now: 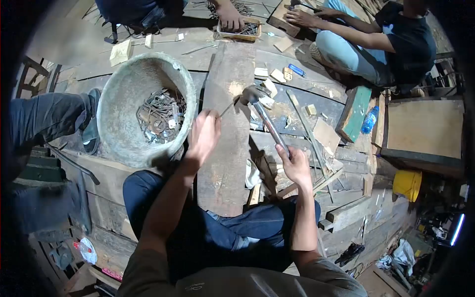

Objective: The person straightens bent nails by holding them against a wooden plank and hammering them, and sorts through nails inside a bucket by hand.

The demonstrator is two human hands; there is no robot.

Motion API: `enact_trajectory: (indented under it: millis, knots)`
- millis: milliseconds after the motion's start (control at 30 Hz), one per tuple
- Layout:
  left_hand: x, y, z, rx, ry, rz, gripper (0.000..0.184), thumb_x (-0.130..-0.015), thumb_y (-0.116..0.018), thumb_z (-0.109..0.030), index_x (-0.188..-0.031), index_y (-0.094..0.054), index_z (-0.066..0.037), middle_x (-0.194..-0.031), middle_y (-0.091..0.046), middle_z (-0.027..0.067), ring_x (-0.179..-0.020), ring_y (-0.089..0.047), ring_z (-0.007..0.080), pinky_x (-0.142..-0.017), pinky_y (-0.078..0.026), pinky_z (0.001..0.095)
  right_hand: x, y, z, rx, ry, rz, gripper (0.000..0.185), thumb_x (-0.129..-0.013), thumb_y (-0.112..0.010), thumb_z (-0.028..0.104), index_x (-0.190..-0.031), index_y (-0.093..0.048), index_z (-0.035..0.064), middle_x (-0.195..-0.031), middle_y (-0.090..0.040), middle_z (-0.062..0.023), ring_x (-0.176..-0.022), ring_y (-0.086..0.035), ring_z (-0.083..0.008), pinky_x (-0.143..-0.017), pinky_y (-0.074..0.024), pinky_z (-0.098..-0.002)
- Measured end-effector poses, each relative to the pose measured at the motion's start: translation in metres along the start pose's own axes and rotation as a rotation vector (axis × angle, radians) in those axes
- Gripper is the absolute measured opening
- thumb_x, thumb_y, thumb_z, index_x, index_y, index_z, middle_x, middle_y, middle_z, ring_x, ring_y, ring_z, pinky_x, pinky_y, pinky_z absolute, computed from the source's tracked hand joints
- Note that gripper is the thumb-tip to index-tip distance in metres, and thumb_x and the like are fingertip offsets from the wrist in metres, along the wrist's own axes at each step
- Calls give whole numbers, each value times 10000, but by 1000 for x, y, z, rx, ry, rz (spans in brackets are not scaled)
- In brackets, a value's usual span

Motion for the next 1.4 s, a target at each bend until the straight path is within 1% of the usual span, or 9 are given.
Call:
enact_trajectory:
  millis: [200, 333, 433, 667, 800, 967, 1067, 1233, 1400]
  knots:
    - [2, 3, -3, -5, 44, 7, 128, -858, -616, -123, -924, -670, -27, -900, -647, 172, -809, -636, 383, -712, -503, 445, -2, -2, -3, 2, 45, 5, 580, -922, -557, 525, -776, -621, -32, -508, -453, -147, -479, -450, -260, -500, -352, -415]
    - [2, -1, -1, 1, 34, -7, 137, -859, -613, -121, -936, -666, -22, -910, -646, 169, -814, -636, 382, -710, -504, 443, 1, 1, 2, 11, -39, 31, 571, -925, -558, 521, -795, -630, -31, -545, -482, -168, -517, -454, -249, -521, -350, -416]
    - [3, 0, -2, 31, 23, -30, 129, -859, -604, -113, -913, -668, -15, -912, -645, 164, -811, -635, 383, -707, -505, 446, 1, -1, -2, 4, 30, -46, 564, -916, -579, 507, -760, -634, -33, -509, -483, -183, -481, -500, -313, -519, -391, -436]
    - [2, -2, -2, 30, 34, -66, 105, -842, -613, -95, -887, -675, -23, -889, -649, 151, -788, -641, 366, -688, -508, 437, 9, 3, 6, -71, 95, -38, 504, -944, -549, 465, -823, -642, -15, -521, -468, -171, -482, -489, -269, -507, -374, -418]
    - [2, -4, 0, 36, 43, -95, 100, -838, -623, -96, -883, -680, -28, -885, -653, 140, -772, -641, 361, -678, -506, 432, 19, 0, 21, -159, 36, 15, 487, -947, -543, 469, -870, -653, 1, -532, -485, -172, -496, -508, -290, -522, -397, -419]
    - [3, -6, 0, 72, 10, -116, 116, -836, -627, -101, -884, -692, -18, -873, -654, 149, -760, -641, 361, -675, -507, 427, 19, -8, 32, -22, 8, -13, 454, -927, -598, 419, -775, -635, -7, -520, -533, -215, -479, -576, -372, -494, -431, -435]
    - [3, -6, 2, 73, -9, -134, 120, -831, -626, -90, -890, -692, -9, -867, -653, 159, -756, -643, 363, -678, -508, 425, 21, -6, 36, -23, -13, 7, 445, -929, -600, 403, -780, -636, -15, -524, -532, -220, -485, -582, -367, -488, -430, -428]
    - [4, -5, 1, 74, 19, -108, 107, -818, -634, -75, -887, -685, -12, -876, -653, 158, -775, -648, 354, -693, -510, 423, 26, -1, 38, -135, 70, -59, 436, -936, -596, 390, -812, -640, -25, -505, -476, -187, -429, -473, -279, -480, -390, -410]
    - [3, -6, -1, 36, 73, -52, 98, -809, -650, -76, -893, -675, -32, -877, -658, 134, -804, -656, 325, -695, -508, 407, 18, -2, 25, -111, 8, -40, 477, -941, -571, 433, -807, -631, -21, -520, -471, -211, -456, -480, -320, -502, -386, -439]
Point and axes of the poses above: each hand's wrist, its own x-axis away from the middle knuckle, its own y-axis out of the back of the hand, z = x × y, the point moved 3 cm from there along -x, towards the middle knuckle
